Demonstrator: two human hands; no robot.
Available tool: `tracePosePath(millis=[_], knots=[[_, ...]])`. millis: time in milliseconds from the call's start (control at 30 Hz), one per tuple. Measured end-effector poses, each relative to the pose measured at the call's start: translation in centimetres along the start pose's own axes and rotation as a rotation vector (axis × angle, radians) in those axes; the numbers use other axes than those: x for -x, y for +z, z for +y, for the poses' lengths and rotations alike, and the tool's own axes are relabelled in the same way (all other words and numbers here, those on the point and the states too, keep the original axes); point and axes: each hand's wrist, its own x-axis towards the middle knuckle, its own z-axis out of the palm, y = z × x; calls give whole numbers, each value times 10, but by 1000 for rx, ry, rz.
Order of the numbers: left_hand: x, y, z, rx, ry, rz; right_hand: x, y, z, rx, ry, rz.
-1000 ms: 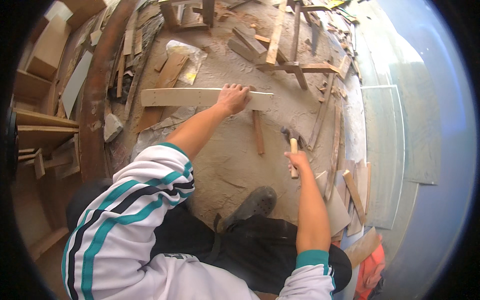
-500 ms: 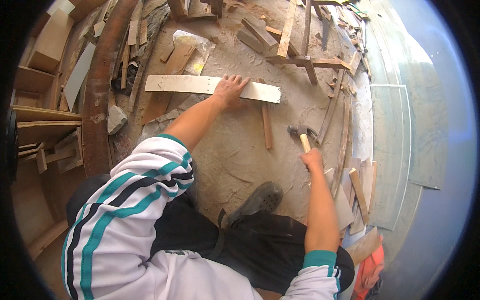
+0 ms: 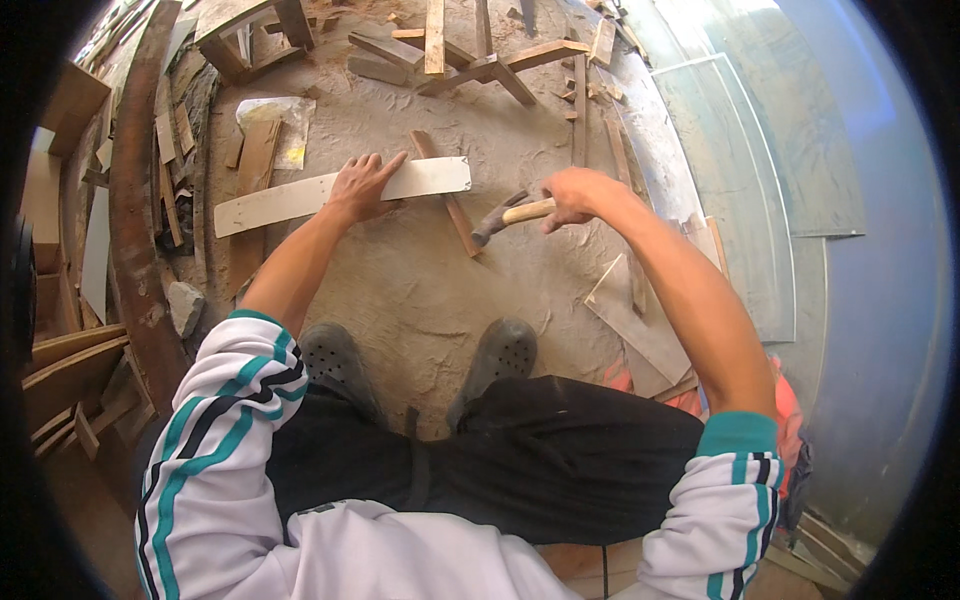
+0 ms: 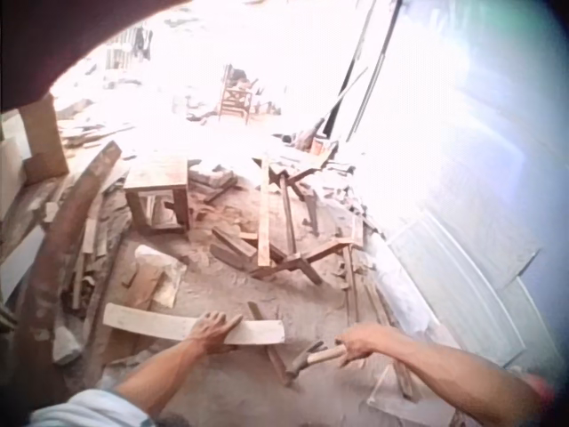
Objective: The person selects a piece of wood from a pile, places it on a wooden stand, and uses a hammer to drive nails into it. They repeat this process with several other pieces of wood, hammering nails into each one.
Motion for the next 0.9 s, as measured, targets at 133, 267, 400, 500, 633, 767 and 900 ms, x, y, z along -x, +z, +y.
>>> tracePosePath(millis=[133, 267, 400, 500, 633, 767, 900], knots=[[3, 8, 8, -41, 3, 52, -3, -8, -14, -211, -151, -9], [2, 7, 9, -2, -28, 6, -20, -19, -37, -387, -172, -102], [-2, 11, 6, 18, -18, 7, -35, -31, -40, -540, -97, -163], [-4, 10, 7, 36, -24, 6, -45, -39, -29, -576, -57, -169], [-4, 12, 6, 54, -21, 24, -61, -46, -7, -543, 5, -187], [-5, 10, 10, 66, -13, 24, -61, -49, -3, -473, 18, -188], [-4, 6, 10, 73, -8, 26, -57, -59, -25, -343, 48, -148]])
